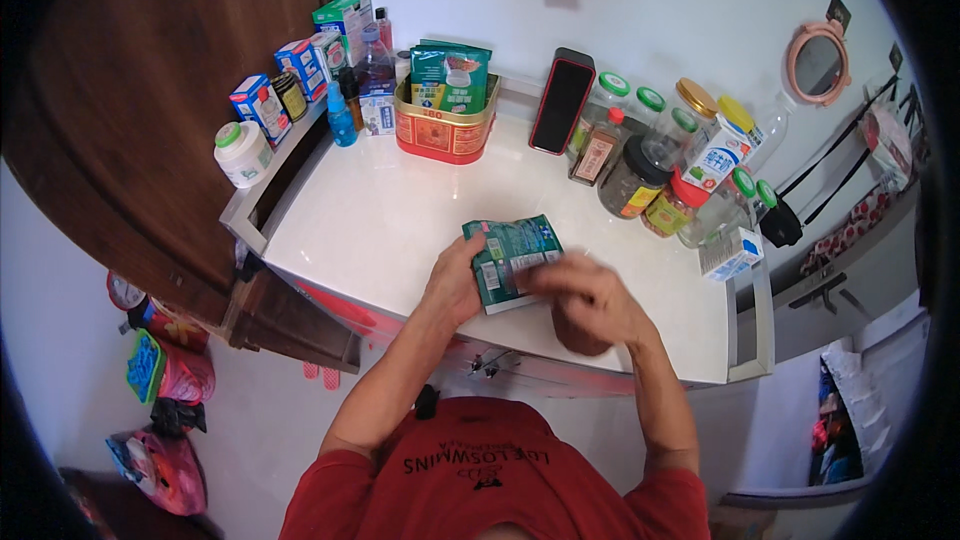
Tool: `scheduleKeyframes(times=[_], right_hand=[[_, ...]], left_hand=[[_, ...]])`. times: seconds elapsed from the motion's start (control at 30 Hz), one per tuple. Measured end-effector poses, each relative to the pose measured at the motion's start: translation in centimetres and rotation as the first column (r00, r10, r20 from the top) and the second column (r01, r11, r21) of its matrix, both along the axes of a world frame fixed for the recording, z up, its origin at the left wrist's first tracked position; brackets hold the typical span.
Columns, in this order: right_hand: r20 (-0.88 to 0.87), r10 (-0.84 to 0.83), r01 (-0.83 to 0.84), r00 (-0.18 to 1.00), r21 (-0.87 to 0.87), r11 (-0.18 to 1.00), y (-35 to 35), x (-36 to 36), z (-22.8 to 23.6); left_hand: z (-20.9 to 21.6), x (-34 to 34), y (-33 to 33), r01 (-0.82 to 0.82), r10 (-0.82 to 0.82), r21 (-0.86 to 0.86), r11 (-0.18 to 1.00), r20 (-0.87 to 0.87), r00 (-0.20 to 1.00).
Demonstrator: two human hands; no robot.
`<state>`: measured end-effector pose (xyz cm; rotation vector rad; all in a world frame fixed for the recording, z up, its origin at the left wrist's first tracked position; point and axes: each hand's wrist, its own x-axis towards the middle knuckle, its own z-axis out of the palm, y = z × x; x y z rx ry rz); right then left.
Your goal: The person wipes various small household items on a white countertop using a brown cloth. They handle a green packet, a blue bottle, an orange bottle, a small box, a clear bottle, a white tube, a red bottle, a small jar, a white jar, and a blue box one by one, wiping each with the cloth and placing them back on the counter.
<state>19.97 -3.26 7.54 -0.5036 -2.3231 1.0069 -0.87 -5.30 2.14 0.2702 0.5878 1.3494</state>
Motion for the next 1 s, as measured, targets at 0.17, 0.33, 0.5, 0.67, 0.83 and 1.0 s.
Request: scheduleKeyframes(times=[0.17, 0.33, 0.5, 0.67, 0.83, 1.0], right_hand=[[0.058, -0.493, 0.424, 0.868, 0.431, 0.797, 3.9, -4.2, -5.0], [0.093, -0.747, 0.543, 0.659, 0.628, 0.557, 4.4, -5.0, -5.4], [0.248, -0.821, 0.568, 0.514, 0.619, 0.542, 3.8, -1.9, -5.1], [-0.138, -0.689, 0.696, 0.712, 0.005, 0.718, 4.5, -0.7, -5.3], [-0.123, -0.343, 0.365, 0.931, 0.324, 0.873, 2.1, -6.1, -3.8], [0.100, -0.309, 0.195, 0.946, 0.585, 0.787, -2.8, -5.2, -2.9]], left_hand=[[-0.7, 0.1, 0.2, 0.006, -0.002, 0.031, 1.000, -0.133, 0.991], [-0.6, 0.2, 0.0, -0.049, 0.050, 0.014, 0.999, -0.100, 0.994], [-0.7, 0.3, -0.3, -0.068, 0.068, 0.000, 0.998, -0.058, 0.996], [0.4, 0.5, -0.4, -0.053, 0.051, -0.037, 0.998, -0.043, 0.998], [-1.1, 0.0, 0.1, -0.023, 0.023, 0.000, 1.000, -0.004, 1.000], [-2.8, -0.9, 0.4, 0.008, -0.006, -0.041, 0.999, 0.048, 0.999]])
